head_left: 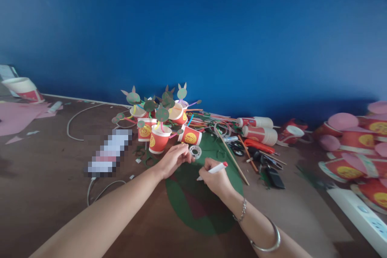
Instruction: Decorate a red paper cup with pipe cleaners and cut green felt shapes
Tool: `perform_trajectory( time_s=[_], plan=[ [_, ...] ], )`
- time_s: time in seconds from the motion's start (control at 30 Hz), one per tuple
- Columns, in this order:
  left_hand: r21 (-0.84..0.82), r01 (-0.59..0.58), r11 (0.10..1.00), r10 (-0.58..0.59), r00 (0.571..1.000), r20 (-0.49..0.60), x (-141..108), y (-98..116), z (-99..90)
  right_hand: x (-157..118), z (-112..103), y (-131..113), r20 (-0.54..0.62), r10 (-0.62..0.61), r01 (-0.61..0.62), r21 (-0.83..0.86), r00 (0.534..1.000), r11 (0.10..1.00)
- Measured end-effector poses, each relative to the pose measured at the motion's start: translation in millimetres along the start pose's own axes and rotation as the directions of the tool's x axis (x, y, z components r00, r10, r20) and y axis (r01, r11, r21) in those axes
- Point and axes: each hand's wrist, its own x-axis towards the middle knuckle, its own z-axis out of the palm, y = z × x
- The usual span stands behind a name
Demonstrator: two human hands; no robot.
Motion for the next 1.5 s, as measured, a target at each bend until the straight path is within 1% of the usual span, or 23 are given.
perform_trajectory(
  time_s=[0.1, 0.33, 0.5, 0.7, 0.9, 1.03, 1.2, 1.4, 1.43, 1.5],
  plan=[
    [-0.004, -0.003, 1.000, 0.003, 1.000, -0.001, 0.0, 0.1, 0.1, -0.6, -0.6, -1.9, 0.031, 0.029, -0.030, 0.016, 0.999, 0.999],
    [-0.006, 0.002, 1.000, -0.002, 1.000, 0.001, 0.2, -0.3, -0.2, -2.3, -0.6, -1.3, 0.071, 0.071, -0.070, -0.011, 0.995, 0.997],
    [-0.012, 0.002, 1.000, -0.002, 1.000, 0.004, 0.6, -1.5, -1.1, -3.9, -0.9, -6.8, 0.115, 0.109, -0.111, 0.014, 0.987, 0.994],
    [-0.007, -0.008, 1.000, 0.008, 1.000, 0.011, 0.8, -1.2, -0.7, -3.7, -1.3, -10.9, 0.124, 0.098, -0.100, 0.011, 0.987, 0.995],
    [-0.007, -0.007, 1.000, 0.007, 1.000, 0.012, 1.0, -1.8, -1.3, -2.8, -0.5, -9.3, 0.103, 0.050, -0.053, 0.027, 0.993, 0.998],
    [-0.016, -0.005, 1.000, 0.005, 1.000, 0.012, 1.1, -1.7, -1.3, -1.8, 0.7, -5.5, 0.059, 0.013, -0.013, 0.002, 0.998, 1.000],
    [-0.017, 0.008, 1.000, -0.008, 1.000, -0.003, 1.0, -1.2, -1.1, -1.1, 0.3, -1.4, 0.045, 0.024, -0.025, 0.011, 0.999, 1.000],
    [-0.009, 0.007, 1.000, -0.007, 1.000, -0.002, 0.9, -1.2, -1.4, 0.9, 0.9, -0.5, -0.028, -0.006, 0.004, -0.090, 1.000, 0.996],
    [-0.008, 0.008, 1.000, -0.008, 1.000, -0.003, 0.8, -1.2, -1.5, 1.3, 0.7, -0.3, -0.031, -0.002, 0.000, -0.080, 1.000, 0.997],
    [-0.009, 0.010, 1.000, -0.010, 1.000, -0.005, 0.7, -1.0, -1.3, 2.0, -0.5, 0.1, -0.020, 0.038, -0.038, 0.003, 0.999, 0.999]
  ],
)
